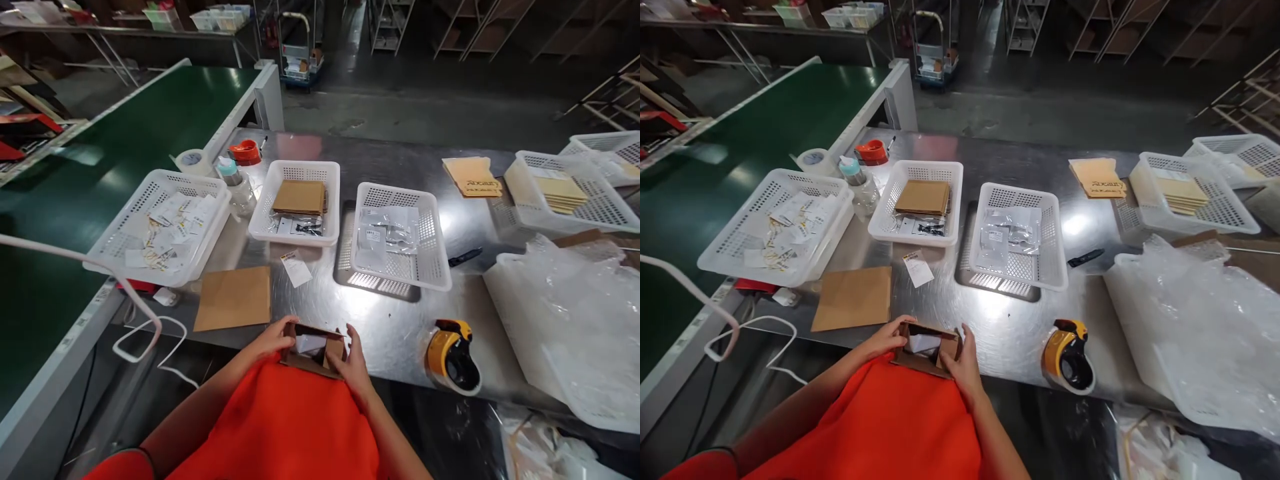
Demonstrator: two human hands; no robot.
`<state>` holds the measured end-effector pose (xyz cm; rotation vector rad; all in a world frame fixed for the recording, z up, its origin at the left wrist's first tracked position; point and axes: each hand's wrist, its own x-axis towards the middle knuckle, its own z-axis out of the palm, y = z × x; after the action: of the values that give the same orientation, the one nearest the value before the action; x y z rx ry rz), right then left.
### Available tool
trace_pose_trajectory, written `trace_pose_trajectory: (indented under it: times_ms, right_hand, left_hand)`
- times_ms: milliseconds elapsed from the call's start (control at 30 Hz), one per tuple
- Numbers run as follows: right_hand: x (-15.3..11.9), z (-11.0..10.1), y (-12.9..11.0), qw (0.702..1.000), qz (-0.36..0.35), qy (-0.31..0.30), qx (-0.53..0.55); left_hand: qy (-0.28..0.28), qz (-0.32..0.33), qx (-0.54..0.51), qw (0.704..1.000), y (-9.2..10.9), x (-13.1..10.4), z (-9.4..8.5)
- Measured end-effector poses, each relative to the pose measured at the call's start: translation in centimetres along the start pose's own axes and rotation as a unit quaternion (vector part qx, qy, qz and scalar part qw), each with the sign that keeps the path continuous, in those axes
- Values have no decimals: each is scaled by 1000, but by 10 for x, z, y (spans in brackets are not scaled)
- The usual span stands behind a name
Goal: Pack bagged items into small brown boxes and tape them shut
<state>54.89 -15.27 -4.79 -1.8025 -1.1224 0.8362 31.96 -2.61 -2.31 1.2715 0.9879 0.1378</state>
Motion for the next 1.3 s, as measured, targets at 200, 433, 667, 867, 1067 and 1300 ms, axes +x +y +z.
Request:
trace_pose_trajectory:
  times_ms: [200,433,667,867,1067,1300]
  right_hand:
    - [14,-4,-69,915,-246,-272,-169]
    - [27,21,-98,844,-141,-479,-197]
    - [24,26,-91,834,-71,-512,-193]
    - [12,-10,-75,954,-116,-275,-25]
    - [9,-24,-17,995,20,-68,65]
    - [5,2,-1,990,-22,-106,89]
  left_hand:
    - [-20,-10,-24,999,5,-2,-1]
    - [-54,15,-38,998,-4,2,-4]
    - [6,73,10,997,-13,4,1]
    - [100,80,67,989,-20,9,17]
    - [135,45,125,982,-12,8,22]
    - [173,57,187,965,-3,2,25]
